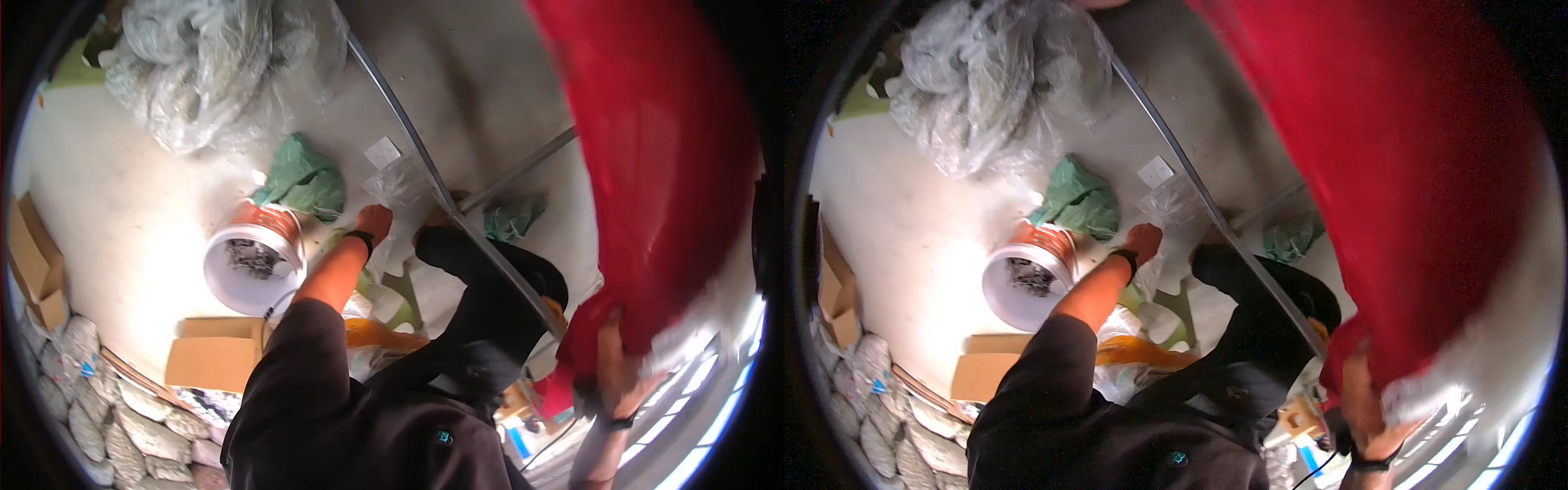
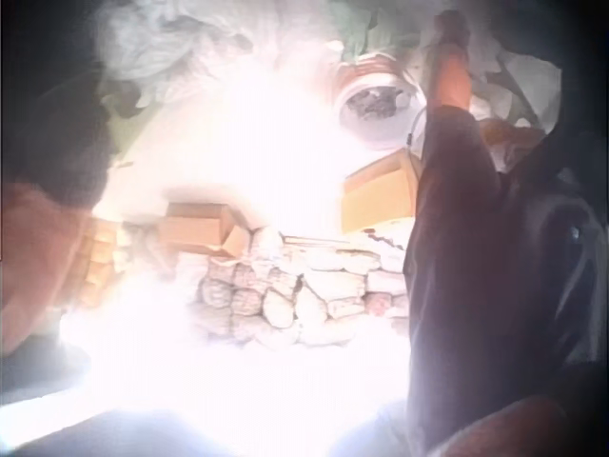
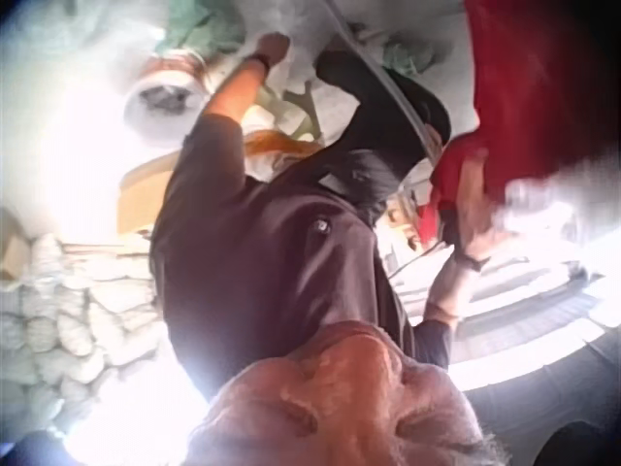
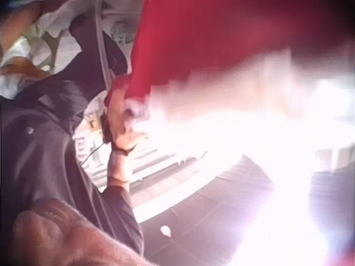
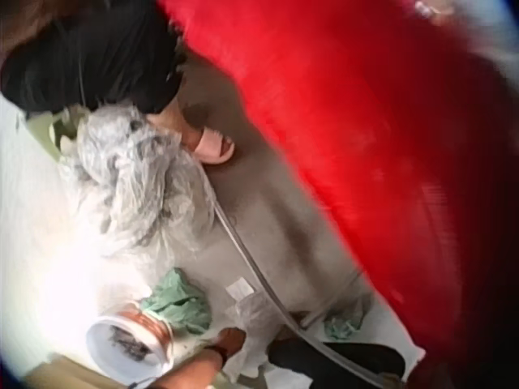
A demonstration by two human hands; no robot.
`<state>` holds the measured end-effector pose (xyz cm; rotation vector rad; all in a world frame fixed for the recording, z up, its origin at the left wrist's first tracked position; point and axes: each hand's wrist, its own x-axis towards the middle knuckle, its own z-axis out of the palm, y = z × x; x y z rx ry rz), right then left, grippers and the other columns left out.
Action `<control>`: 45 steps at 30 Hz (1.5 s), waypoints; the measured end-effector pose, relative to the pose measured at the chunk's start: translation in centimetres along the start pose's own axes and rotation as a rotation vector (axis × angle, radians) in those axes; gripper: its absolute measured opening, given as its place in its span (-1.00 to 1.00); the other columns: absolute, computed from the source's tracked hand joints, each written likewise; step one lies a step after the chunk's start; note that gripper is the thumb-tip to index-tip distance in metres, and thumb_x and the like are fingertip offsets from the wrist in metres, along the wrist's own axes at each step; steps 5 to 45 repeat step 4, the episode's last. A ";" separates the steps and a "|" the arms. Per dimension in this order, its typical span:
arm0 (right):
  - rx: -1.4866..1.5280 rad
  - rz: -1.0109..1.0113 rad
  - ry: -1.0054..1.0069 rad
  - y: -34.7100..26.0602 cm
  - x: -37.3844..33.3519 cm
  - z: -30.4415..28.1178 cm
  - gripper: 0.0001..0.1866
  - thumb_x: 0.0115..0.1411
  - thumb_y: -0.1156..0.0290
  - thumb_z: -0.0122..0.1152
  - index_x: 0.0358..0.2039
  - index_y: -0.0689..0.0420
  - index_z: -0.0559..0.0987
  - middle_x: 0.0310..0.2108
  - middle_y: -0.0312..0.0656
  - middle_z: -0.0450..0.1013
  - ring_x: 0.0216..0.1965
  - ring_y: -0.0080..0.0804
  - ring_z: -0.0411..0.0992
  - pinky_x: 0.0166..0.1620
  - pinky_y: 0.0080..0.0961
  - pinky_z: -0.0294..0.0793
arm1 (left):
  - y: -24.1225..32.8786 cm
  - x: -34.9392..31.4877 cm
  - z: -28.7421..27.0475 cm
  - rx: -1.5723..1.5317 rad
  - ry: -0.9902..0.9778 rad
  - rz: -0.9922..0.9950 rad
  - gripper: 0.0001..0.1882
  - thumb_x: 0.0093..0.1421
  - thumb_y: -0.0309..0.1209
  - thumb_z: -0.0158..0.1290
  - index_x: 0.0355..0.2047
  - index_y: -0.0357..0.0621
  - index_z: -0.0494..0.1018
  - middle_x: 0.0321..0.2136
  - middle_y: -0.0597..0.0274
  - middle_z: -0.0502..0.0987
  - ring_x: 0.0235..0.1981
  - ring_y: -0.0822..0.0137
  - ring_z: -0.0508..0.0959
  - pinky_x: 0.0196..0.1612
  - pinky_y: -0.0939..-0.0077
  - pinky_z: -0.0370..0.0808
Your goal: The person is packing small black plastic circular components into clear plastic bags.
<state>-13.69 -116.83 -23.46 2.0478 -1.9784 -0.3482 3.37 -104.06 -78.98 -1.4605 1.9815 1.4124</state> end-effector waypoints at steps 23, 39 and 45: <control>0.320 -0.198 0.062 -3.0 3.5 -1.4 -0.04 -0.06 0.38 0.58 0.36 0.22 0.33 0.24 0.13 0.36 0.28 0.21 0.35 0.36 0.09 0.31 | -1.8 -4.5 -0.4 0.022 0.090 -0.030 -0.79 0.27 -0.42 0.15 -0.18 -0.08 0.76 -0.11 -0.11 0.74 -0.01 -0.12 0.74 0.12 0.07 0.66; 0.320 -0.198 0.062 -3.0 3.5 -1.4 -0.04 -0.06 0.38 0.58 0.36 0.22 0.33 0.24 0.13 0.36 0.28 0.21 0.35 0.36 0.09 0.31 | -1.8 -4.5 -0.4 0.022 0.090 -0.030 -0.79 0.27 -0.42 0.15 -0.18 -0.08 0.76 -0.11 -0.11 0.74 -0.01 -0.12 0.74 0.12 0.07 0.66; 0.320 -0.198 0.062 -3.0 3.5 -1.4 -0.04 -0.06 0.38 0.58 0.36 0.22 0.33 0.24 0.13 0.36 0.28 0.21 0.35 0.36 0.09 0.31 | -1.8 -4.5 -0.4 0.022 0.090 -0.030 -0.79 0.27 -0.42 0.15 -0.18 -0.08 0.76 -0.11 -0.11 0.74 -0.01 -0.12 0.74 0.12 0.07 0.66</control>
